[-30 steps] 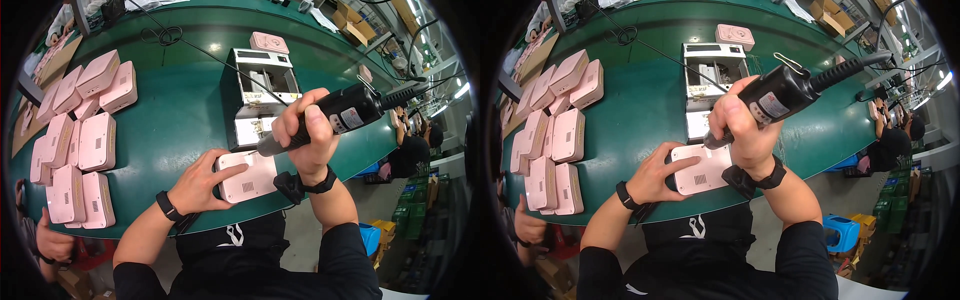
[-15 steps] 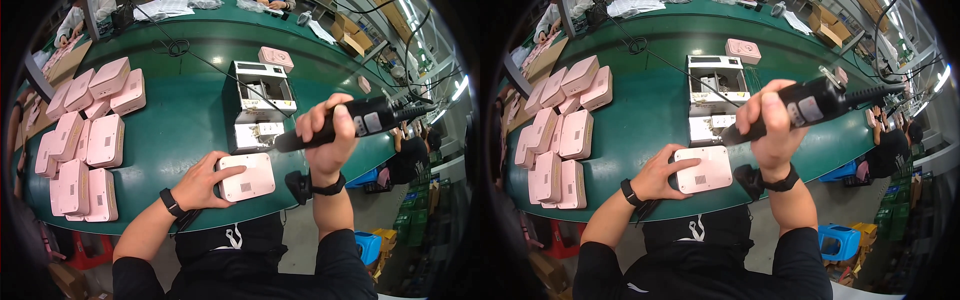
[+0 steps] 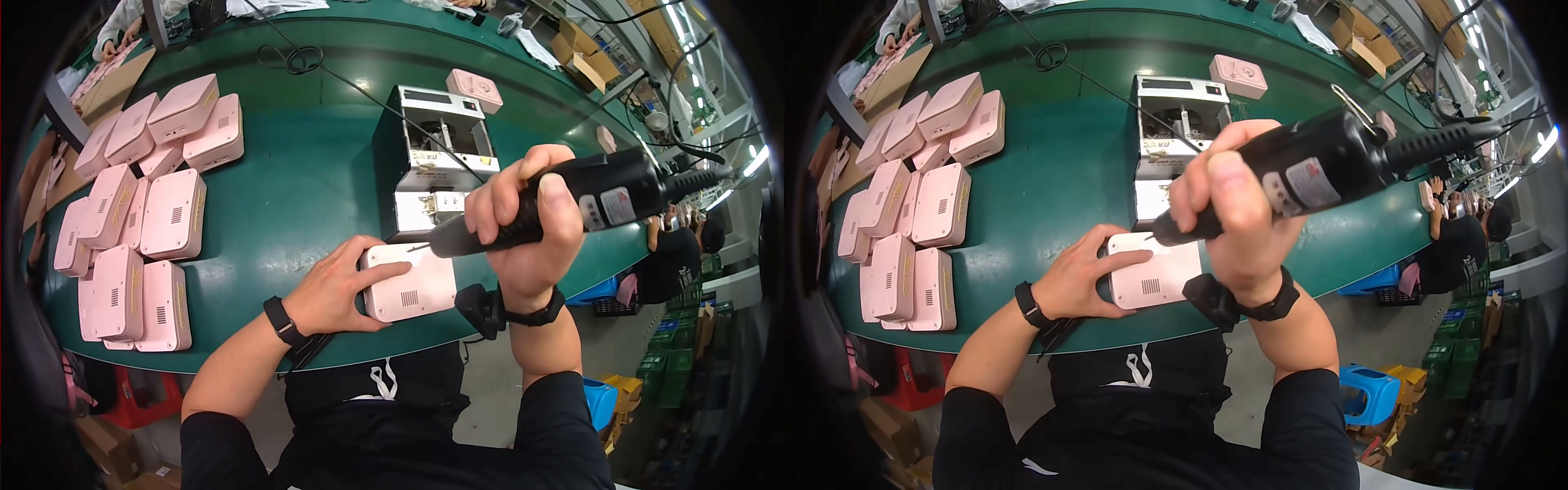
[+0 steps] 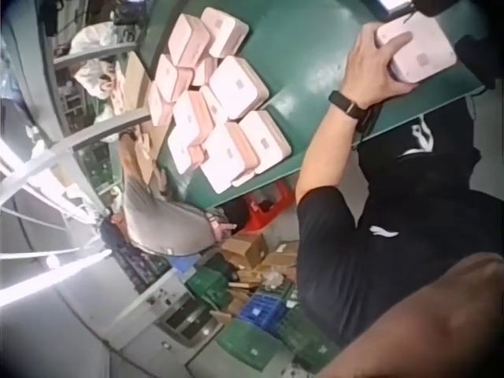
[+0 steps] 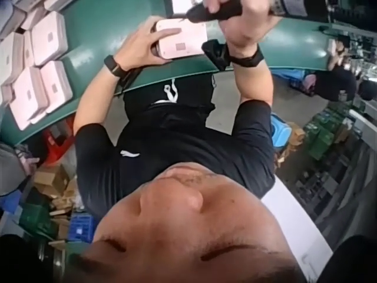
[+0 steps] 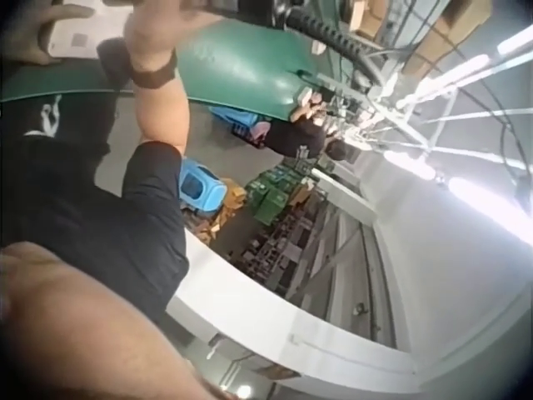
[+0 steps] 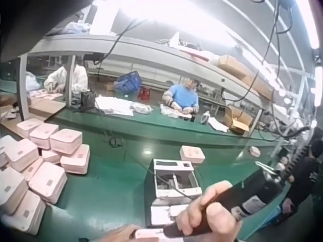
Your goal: The person picks up a pink electronic device, places it on the table, and drives screws into the back panel using a power screwdriver. After finishing, the person sets the device aside on a stack and repeats the process with another device.
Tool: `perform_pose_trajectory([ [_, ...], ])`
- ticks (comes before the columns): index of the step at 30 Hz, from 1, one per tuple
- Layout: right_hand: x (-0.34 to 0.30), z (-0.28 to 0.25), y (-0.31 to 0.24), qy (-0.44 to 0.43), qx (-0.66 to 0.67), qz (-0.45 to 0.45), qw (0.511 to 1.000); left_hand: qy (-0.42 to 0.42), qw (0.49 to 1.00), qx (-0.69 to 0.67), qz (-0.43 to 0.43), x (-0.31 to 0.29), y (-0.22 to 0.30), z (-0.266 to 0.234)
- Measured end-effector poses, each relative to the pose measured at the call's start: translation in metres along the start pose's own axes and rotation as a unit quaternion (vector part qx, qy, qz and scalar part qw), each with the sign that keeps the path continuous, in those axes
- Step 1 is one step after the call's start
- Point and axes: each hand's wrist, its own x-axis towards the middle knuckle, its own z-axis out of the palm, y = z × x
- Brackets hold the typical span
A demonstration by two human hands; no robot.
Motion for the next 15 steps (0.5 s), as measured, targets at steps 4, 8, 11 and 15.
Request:
perform_pose_trajectory([
  [4, -0.003, 0.017, 0.008, -0.095, 0.041, -0.009, 0.995, 0.007, 1.000, 0.005, 0.003, -0.001, -0.002, 0.001],
  [8, -0.004, 0.026, 0.017, -0.128, 0.023, 0.021, 0.991, -0.005, 1.000, -0.012, 0.004, -0.002, -0.006, 0.002],
  [11, -0.005, 0.027, 0.026, -0.135, -0.043, 0.027, 0.990, 0.006, 1.000, -0.016, 0.020, -0.003, -0.007, 0.002],
  [15, -0.006, 0.033, 0.031, -0.132, -0.023, 0.038, 0.990, 0.001, 0.999, -0.032, 0.014, -0.006, -0.012, 0.002],
])
